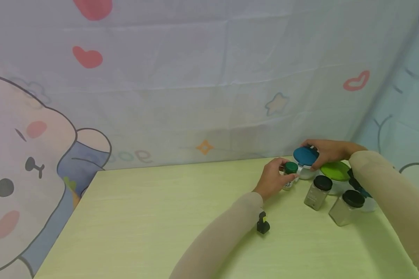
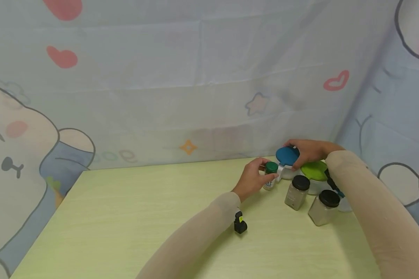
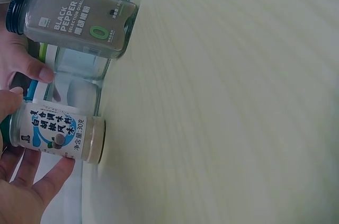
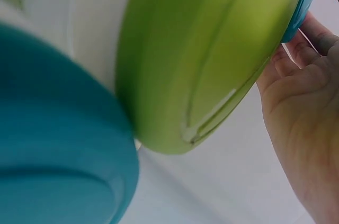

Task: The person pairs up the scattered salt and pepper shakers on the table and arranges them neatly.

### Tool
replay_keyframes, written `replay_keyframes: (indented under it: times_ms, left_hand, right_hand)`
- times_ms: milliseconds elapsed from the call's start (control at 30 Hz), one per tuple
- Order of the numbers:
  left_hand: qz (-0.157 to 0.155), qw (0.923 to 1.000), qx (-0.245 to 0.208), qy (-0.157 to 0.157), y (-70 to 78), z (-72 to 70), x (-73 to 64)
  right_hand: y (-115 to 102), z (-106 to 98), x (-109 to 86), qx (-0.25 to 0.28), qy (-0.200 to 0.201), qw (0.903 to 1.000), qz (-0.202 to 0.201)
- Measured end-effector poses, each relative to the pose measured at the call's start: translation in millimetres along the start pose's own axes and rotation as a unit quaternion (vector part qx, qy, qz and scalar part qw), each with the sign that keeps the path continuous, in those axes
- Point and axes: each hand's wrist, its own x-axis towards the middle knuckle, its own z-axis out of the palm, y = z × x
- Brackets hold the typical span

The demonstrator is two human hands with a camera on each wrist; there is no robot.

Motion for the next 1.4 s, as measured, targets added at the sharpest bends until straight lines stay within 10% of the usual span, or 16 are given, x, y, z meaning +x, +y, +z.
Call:
replay_keyframes:
  times_ms: [1400]
  left_hand:
    - [0.032,0.9993,-0.018,-0.009,-0.9,-3.7,-1.2]
  right_hand:
    - [-8,-6,-14.9,0.051,0.032,0.9981,-0.012]
